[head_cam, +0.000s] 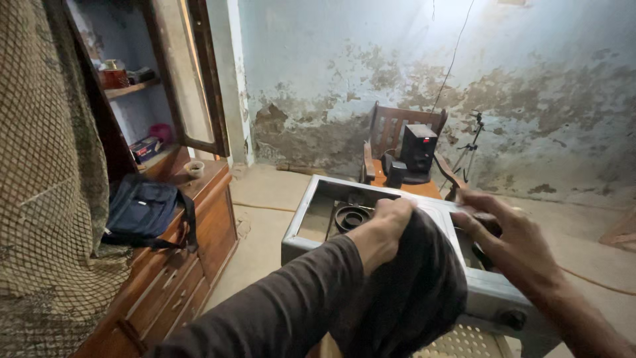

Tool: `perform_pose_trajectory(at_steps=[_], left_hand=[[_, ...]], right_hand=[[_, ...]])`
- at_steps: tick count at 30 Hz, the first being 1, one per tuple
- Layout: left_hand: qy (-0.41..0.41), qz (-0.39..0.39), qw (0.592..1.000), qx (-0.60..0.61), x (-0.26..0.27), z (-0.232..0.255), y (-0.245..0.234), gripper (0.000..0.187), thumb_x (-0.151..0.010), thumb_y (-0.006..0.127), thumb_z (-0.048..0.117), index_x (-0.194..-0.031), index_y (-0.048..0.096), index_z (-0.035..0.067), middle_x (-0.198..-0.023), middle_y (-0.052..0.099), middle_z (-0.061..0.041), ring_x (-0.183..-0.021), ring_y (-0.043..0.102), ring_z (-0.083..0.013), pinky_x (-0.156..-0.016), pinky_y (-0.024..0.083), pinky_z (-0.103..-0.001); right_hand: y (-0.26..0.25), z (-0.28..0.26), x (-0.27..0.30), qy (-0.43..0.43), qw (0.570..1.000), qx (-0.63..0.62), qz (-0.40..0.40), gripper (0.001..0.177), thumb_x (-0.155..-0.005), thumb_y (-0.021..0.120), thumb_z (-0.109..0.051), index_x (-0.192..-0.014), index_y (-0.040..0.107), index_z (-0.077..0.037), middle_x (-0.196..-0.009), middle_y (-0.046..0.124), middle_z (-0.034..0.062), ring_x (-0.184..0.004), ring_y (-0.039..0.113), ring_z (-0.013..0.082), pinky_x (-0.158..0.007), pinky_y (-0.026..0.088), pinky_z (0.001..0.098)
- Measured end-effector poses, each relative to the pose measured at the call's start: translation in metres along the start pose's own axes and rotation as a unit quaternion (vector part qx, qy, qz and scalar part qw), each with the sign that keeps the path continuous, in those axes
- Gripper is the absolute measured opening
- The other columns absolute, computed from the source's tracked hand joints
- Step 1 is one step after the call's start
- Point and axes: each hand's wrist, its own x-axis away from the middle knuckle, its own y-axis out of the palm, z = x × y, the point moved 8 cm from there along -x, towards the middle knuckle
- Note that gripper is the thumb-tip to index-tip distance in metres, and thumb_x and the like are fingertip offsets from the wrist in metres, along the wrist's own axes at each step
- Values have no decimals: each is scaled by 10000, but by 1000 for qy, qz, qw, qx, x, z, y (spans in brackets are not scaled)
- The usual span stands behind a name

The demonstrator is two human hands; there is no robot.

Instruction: The person wipes the surface of a two-burner gas stove with a dark cloth. They repeatedly rub the top and edges of the stove, moving the cloth back and forth across the metal surface.

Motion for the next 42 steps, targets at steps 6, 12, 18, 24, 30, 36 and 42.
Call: perform_pose_trajectory(at_steps=[6, 12, 18, 24, 30, 36, 42], left_hand=[[-15, -261, 937, 231, -2, -2, 48, 320, -967, 639, 385, -1036, 687, 76, -953, 714, -81, -849, 683, -234, -811, 571, -377], [163, -45, 974, -152, -12, 21, -10, 312, -890, 684, 394, -912, 764, 94, -898, 768, -105, -831, 755, -244, -775, 590, -401], [248, 104, 815, -514, -7, 31, -84, 245, -781, 747, 443, -867, 787, 217, -918, 787, -69, -879, 767, -254, -779, 577, -403], [229, 45, 705, -670, -25, 11, -161, 474, -579, 913, 377, -982, 752, 188, -1015, 770, -64, -1064, 684, -260, -1005, 419, -501], [215, 32, 782, -584, -58, -31, -204, 371, -773, 744, 156, -1134, 719, 241, -1037, 769, -81, -905, 749, -285, -875, 568, -414], [341, 125, 748, -555, -65, -28, -229, 133, -797, 768, 11, -897, 737, 93, -935, 741, -147, -919, 716, -356, -794, 585, -435], [299, 98, 789, -528, -71, -21, -248, 341, -564, 936, 203, -753, 703, 40, -863, 714, -135, -798, 716, -342, -713, 590, -422]], right_hand=[[47, -31, 16, -168, 966, -190, -50, 763, -892, 740, -329, -1536, 388, -119, -1345, 633, 236, -1233, 600, 357, -1016, 474, 411], [72, -18, 6, -98, 991, -81, 37, 647, -855, 725, -201, -1432, 441, -127, -1170, 681, 183, -1071, 675, 244, -872, 522, 406], [110, -18, 3, -114, 992, -12, 58, 402, -925, 671, -191, -1321, 606, -161, -1128, 738, 187, -1065, 720, 336, -884, 536, 426], [146, -10, -14, -16, 995, 65, 79, 404, -950, 672, -232, -1350, 620, -209, -1125, 702, 209, -1064, 681, 422, -869, 530, 501], [225, -47, -38, -13, 998, 55, 36, 430, -919, 676, -259, -1347, 631, -245, -1157, 693, 173, -1042, 691, 411, -844, 547, 500], [308, -80, -33, -143, 974, 173, 11, 509, -874, 687, -309, -1371, 639, -215, -1207, 621, 153, -1047, 626, 367, -919, 447, 529], [311, -20, -18, -101, 908, 399, -81, 480, -820, 635, -188, -1289, 667, -282, -1277, 604, 26, -1094, 626, 248, -946, 460, 432]])
